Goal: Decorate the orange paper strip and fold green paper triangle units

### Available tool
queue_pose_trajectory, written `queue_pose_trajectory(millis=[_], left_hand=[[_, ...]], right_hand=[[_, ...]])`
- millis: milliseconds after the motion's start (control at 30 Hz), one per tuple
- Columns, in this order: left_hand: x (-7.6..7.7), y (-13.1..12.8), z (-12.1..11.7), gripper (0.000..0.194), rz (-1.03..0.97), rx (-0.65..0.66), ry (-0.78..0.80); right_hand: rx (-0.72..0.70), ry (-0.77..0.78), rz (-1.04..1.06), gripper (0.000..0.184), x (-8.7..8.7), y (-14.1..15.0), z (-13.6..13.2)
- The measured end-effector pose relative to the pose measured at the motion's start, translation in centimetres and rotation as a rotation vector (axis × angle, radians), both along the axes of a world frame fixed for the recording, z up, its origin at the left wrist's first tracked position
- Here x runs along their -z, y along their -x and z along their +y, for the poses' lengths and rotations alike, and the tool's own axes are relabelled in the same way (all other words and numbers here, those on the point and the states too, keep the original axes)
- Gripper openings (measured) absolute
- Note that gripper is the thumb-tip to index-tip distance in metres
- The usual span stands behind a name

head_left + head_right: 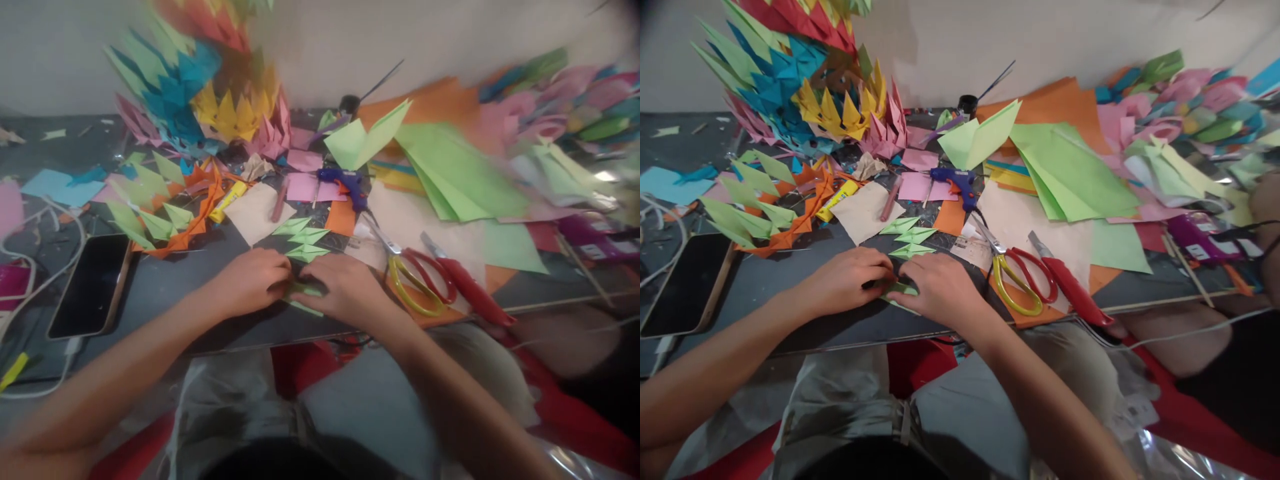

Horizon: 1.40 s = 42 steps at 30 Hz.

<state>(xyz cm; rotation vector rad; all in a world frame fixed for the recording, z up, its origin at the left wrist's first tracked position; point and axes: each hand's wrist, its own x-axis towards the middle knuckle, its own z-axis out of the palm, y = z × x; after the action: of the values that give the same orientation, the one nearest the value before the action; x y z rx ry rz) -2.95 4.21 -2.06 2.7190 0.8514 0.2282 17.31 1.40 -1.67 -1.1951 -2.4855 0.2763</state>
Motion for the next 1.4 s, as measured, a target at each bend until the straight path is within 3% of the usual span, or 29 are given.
queue_pose_trajectory(millis=[100, 233, 333, 467, 567, 667, 767, 900, 1000, 1167, 1400], left_hand=[[0.2, -0.2, -0.1, 0.014, -0.125, -0.154, -0.003], [-0.4, -0.2, -0.2, 0.032, -0.312, -0.496, 0.283], [-0.7, -0.5, -0.2, 0.036, -0.412, -0.525, 0.487], [-0.5, -0.9, -0.3, 0.033, -0.452, -0.537, 0.526], [-0.4, -1.0, -0.6, 0.03, -0.307, -0.557, 0.441], [-0.5, -1.1, -1.0, 0.024, -0.094, -0.609, 0.173], [-0.3, -1.2, -1.2, 0.023, 0.038, -0.619, -0.055], [0.2, -1.1, -1.3, 0.026, 0.044, -0.537, -0.195], [0.6, -0.8, -1.3, 0.025, 0.037, -0.5, -0.269], [0.5, -0.4, -1.4, 0.023, 0.021, -0.428, -0.337], [0.2, 0.2, -1.1, 0.019, -0.016, -0.257, -0.316]], right_hand=[[0.045, 0.078, 0.021, 0.017, 0.1, 0.7, 0.5], [0.284, 0.236, 0.441, 0.021, 0.3, -0.2, 0.3], [0.398, 0.298, 0.602, 0.025, 0.3, -0.6, 0.1], [0.383, 0.377, 0.525, 0.026, 0.3, -0.4, 0.5], [0.396, 0.36, 0.405, 0.023, 0.6, 0.0, 1.0], [0.406, 0.274, 0.236, 0.019, 1.3, 0.4, 1.1], [0.397, 0.127, 0.096, 0.012, 2.0, 0.9, 0.7], [0.327, -0.13, -0.018, 0.017, 2.8, 1.0, 0.1], [0.197, -0.243, -0.051, 0.02, 2.8, 0.7, -0.2], [0.007, -0.222, -0.08, 0.02, 2.5, 0.0, -0.7], [-0.073, -0.261, -0.072, 0.025, 2.7, -0.5, -0.9]])
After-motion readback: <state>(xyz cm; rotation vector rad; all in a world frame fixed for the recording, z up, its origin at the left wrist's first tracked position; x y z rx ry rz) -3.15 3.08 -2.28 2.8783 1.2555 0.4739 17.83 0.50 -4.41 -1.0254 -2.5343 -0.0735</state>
